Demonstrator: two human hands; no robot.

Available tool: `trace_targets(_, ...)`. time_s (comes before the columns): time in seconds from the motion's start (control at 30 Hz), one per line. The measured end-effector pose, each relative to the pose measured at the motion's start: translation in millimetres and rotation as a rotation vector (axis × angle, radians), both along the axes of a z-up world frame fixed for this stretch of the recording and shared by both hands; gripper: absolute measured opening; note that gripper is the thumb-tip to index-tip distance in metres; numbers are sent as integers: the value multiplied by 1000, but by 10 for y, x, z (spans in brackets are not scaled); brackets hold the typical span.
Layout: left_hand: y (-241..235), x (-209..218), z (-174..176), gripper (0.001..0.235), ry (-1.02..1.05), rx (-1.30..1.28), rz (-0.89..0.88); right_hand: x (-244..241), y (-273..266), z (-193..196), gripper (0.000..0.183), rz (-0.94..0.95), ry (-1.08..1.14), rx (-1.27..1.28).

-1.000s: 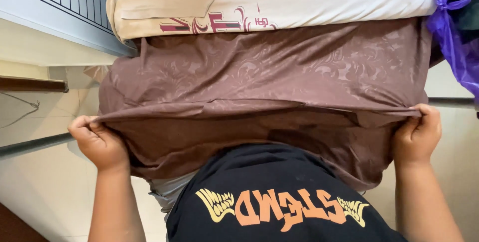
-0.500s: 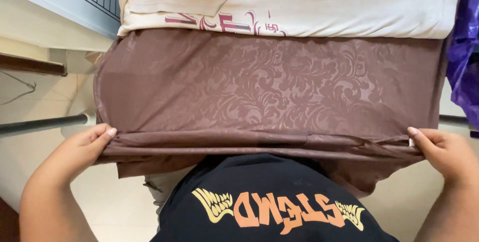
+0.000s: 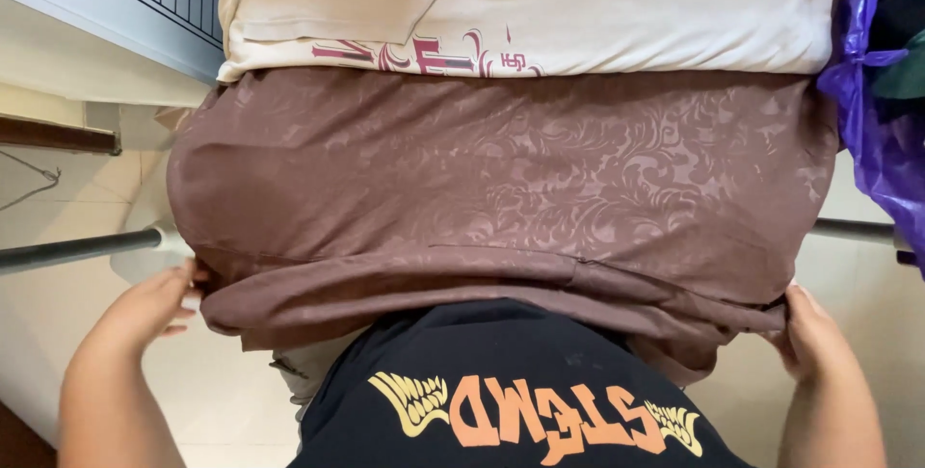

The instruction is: The person irons a beige t-shirt laid out on a brown patterned surface, likely a bed or floor covering. They use a steam iron to smooth the fabric, frequently adjusting the shirt's position and sleeves with their hands to ensure even coverage.

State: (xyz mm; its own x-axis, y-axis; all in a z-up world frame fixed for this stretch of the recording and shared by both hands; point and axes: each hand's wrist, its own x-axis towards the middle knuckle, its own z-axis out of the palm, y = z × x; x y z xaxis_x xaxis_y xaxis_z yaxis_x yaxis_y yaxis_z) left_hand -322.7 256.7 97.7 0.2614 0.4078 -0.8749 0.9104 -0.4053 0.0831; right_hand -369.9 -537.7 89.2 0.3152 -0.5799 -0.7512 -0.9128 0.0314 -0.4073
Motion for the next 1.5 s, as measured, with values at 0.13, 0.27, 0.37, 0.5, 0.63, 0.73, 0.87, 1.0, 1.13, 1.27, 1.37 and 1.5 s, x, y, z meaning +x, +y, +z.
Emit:
trace_targets(0.13, 70, 104, -713, 72, -217, -90, 386, -69, -151, -630, 23, -205, -210, -28)
trace_targets(0.27, 242, 111, -1324, 29, -253, -26, 659, -28, -308, -693, 21, -484, -519, -157)
trace_targets(0.37, 138, 50, -1257, 9, -376, 43, 636, -363, -692, -632, 17, -253, -402, -524)
trace_targets(0.5, -153, -450, -369, 49, -322, 28, 564, -794, -1072, -477, 79, 547, 13, -889)
trace_targets(0.63, -40, -847, -44, 32, -184, 11, 562, -799, -1200, -714, 61, 445, -76, -723)
trace_targets(0.73, -190, -824, 96, 39, -57, 8, 515, -682, -1127, -786, 52, 416, -223, -751)
trace_targets(0.87, -103, -929, -302, 43, -190, -166, 580, -422, -475, -563, 32, -308, -86, -422)
trace_targets(1.0, -104, -781, -598, 36, -128, -125, 355, -632, -548, -1038, 41, -170, -48, -580)
trace_targets(1.13, 216, -481, -767, 35, -113, 60, 34, -499, -468, -893, 31, -305, 34, -606)
trace_targets(1.27, 300, 169, -421, 37, -382, 414, -288, -211, -1068, -1013, 25, -186, -411, -826)
trace_targets(1.37, -77, 837, 14, 32, -836, 485, -379, 558, -859, -483, 23, -105, -609, -723)
trace_targets(1.5, -867, 1740, 228, 16, -1459, 361, -656, 1784, -1883, -1095, 7, -199, -1105, 67)
